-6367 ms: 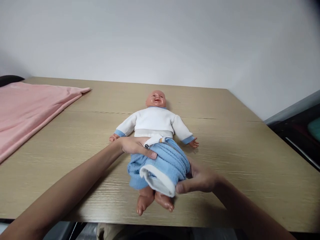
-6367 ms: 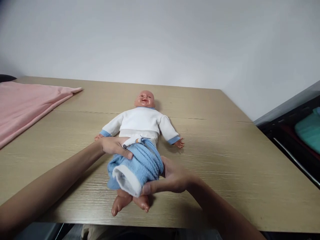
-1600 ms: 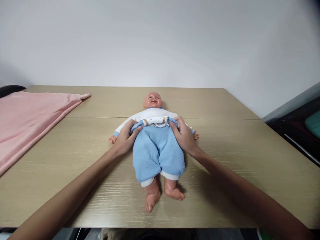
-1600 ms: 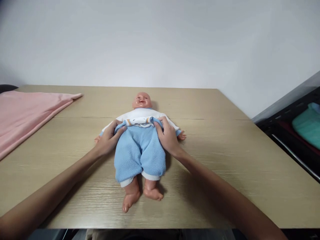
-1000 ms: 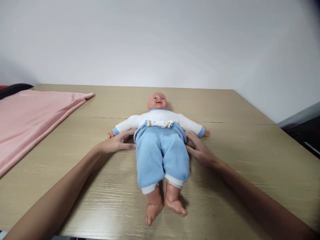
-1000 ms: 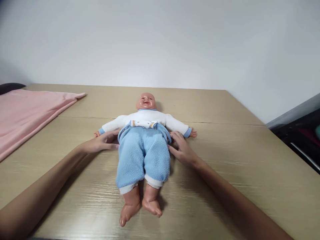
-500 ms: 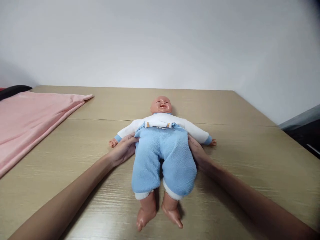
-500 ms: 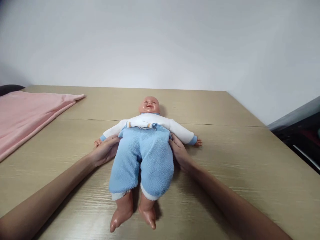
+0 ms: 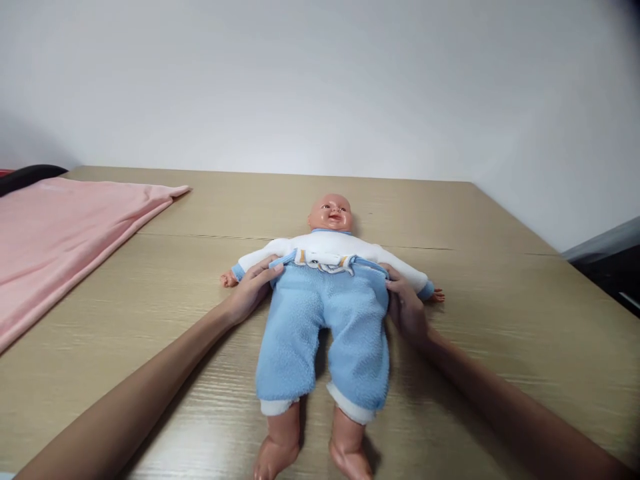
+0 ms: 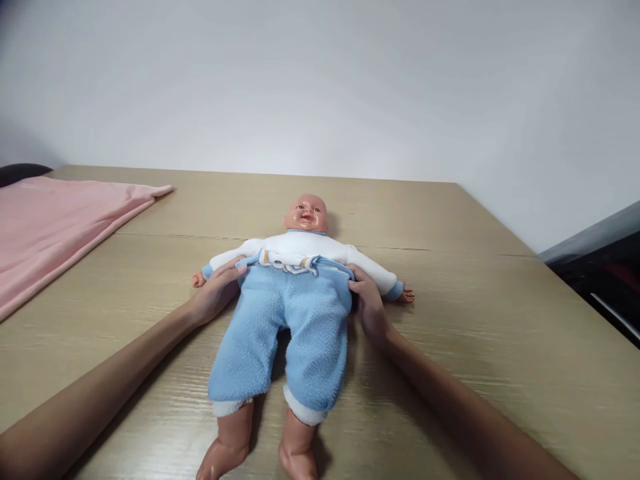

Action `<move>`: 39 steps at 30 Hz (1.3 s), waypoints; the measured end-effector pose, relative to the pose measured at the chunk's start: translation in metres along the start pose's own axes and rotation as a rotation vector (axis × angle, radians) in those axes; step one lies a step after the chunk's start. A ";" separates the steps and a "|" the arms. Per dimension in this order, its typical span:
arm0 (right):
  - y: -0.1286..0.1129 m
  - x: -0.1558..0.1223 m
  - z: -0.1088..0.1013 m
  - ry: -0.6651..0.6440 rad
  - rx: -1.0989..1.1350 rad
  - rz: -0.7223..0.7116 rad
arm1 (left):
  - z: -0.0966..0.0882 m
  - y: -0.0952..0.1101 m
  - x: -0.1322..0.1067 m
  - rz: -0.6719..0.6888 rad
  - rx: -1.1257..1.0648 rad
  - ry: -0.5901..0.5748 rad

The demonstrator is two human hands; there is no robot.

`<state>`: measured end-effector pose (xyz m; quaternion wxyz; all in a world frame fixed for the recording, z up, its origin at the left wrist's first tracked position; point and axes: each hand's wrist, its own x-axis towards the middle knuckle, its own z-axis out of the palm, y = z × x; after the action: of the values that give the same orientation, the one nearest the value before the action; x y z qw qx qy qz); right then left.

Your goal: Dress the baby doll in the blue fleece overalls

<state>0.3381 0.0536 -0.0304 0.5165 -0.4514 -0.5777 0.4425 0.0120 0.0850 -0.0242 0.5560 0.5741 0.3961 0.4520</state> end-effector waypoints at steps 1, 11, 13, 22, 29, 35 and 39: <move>-0.003 -0.002 0.000 0.004 -0.011 -0.013 | 0.000 0.001 0.001 -0.008 -0.020 -0.011; -0.011 0.037 0.006 0.179 -0.078 -0.105 | 0.001 0.014 0.024 0.126 0.100 0.044; -0.003 0.045 0.007 0.164 -0.109 -0.092 | 0.003 0.008 0.026 0.153 0.152 0.125; -0.042 0.049 0.013 0.262 -0.659 -0.350 | 0.009 -0.008 0.025 0.263 0.188 0.393; -0.097 0.156 0.092 -0.482 -0.852 -0.486 | 0.016 -0.008 0.021 0.354 0.059 0.426; -0.070 0.206 0.175 -1.080 -0.898 -0.404 | 0.017 -0.012 0.015 0.408 0.155 0.402; -0.058 0.199 0.188 -1.079 -0.859 -0.449 | 0.017 -0.011 0.017 0.489 0.174 0.390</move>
<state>0.1351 0.2282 0.0515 0.0148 -0.2036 -0.9537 0.2207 0.0332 0.0971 -0.0330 0.2937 0.6001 0.3827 0.6381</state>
